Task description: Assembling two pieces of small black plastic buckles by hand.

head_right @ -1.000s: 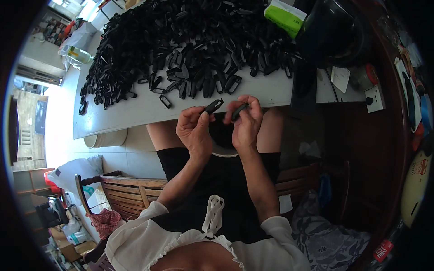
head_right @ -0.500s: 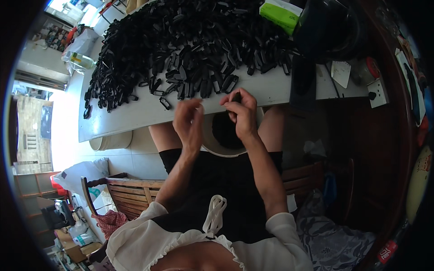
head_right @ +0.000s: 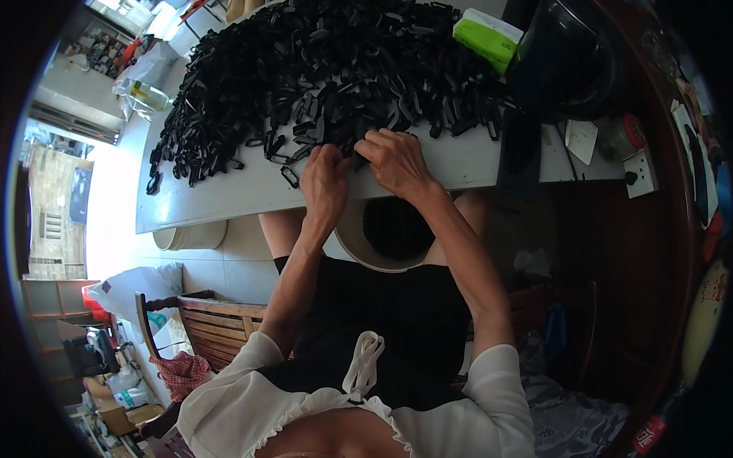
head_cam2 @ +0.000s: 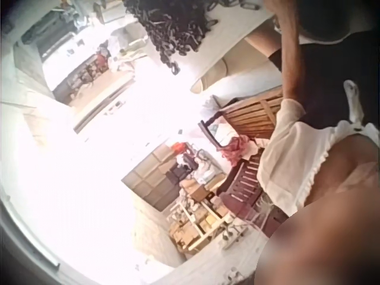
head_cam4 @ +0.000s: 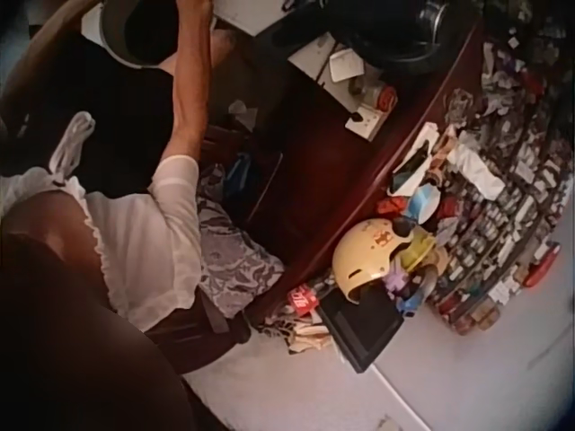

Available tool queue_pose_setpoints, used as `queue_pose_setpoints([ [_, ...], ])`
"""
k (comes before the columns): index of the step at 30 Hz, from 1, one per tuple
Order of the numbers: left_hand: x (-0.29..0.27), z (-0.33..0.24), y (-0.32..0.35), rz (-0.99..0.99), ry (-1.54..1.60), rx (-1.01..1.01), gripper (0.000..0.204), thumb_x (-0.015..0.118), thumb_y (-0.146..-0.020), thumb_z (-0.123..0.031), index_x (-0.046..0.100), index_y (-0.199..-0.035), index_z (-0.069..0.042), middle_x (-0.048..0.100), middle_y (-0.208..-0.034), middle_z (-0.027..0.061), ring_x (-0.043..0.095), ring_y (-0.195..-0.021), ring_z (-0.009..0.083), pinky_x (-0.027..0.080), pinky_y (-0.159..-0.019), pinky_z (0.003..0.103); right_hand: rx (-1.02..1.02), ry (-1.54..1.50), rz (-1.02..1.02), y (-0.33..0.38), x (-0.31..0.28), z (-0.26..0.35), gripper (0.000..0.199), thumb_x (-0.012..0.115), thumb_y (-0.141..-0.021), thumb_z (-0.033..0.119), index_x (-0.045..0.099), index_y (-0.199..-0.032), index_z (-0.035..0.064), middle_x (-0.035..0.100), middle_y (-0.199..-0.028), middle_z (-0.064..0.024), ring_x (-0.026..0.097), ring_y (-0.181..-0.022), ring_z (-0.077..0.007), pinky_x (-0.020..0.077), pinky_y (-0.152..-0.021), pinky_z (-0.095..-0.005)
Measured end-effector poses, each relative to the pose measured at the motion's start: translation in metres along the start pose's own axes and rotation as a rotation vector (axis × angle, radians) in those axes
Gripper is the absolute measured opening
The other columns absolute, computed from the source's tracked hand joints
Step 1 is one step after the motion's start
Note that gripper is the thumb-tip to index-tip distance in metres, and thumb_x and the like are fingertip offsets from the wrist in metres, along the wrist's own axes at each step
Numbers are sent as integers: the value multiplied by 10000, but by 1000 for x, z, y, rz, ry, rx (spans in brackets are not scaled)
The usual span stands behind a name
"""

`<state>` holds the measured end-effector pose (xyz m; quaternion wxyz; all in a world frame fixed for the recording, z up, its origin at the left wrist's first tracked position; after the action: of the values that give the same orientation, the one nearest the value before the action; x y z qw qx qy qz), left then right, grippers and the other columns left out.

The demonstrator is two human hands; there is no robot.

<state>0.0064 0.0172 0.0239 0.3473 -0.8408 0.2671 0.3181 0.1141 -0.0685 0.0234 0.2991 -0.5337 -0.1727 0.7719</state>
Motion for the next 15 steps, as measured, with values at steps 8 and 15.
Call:
queue_pose_setpoints([
  [8,-15,19,3,112,1068,-369,67,482,-910,-38,480,-857,-81,639,-875,62,553,-789,95,438,-707,266,169,-285,-136,-12,-16,-1,261,742,-619,12,610,-841,45,565,-785,-60,602,-737,-219,473,-600,-292],
  [15,-12,7,-1,243,1373,-571,165,503,-919,-106,541,-1066,-39,634,-880,41,545,-782,88,421,-738,250,625,-1004,-31,-11,-11,-8,155,699,-657,32,601,-777,18,575,-688,17,513,-613,-49,412,-565,-209],
])
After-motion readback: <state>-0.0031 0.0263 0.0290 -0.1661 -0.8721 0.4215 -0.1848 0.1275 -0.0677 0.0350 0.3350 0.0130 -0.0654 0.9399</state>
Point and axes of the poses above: each hand's wrist, its own y-axis away from the middle knuckle, its own x-axis out of the palm, z = x × y, the point moved 5 cm from there along -y, towards the middle knuckle
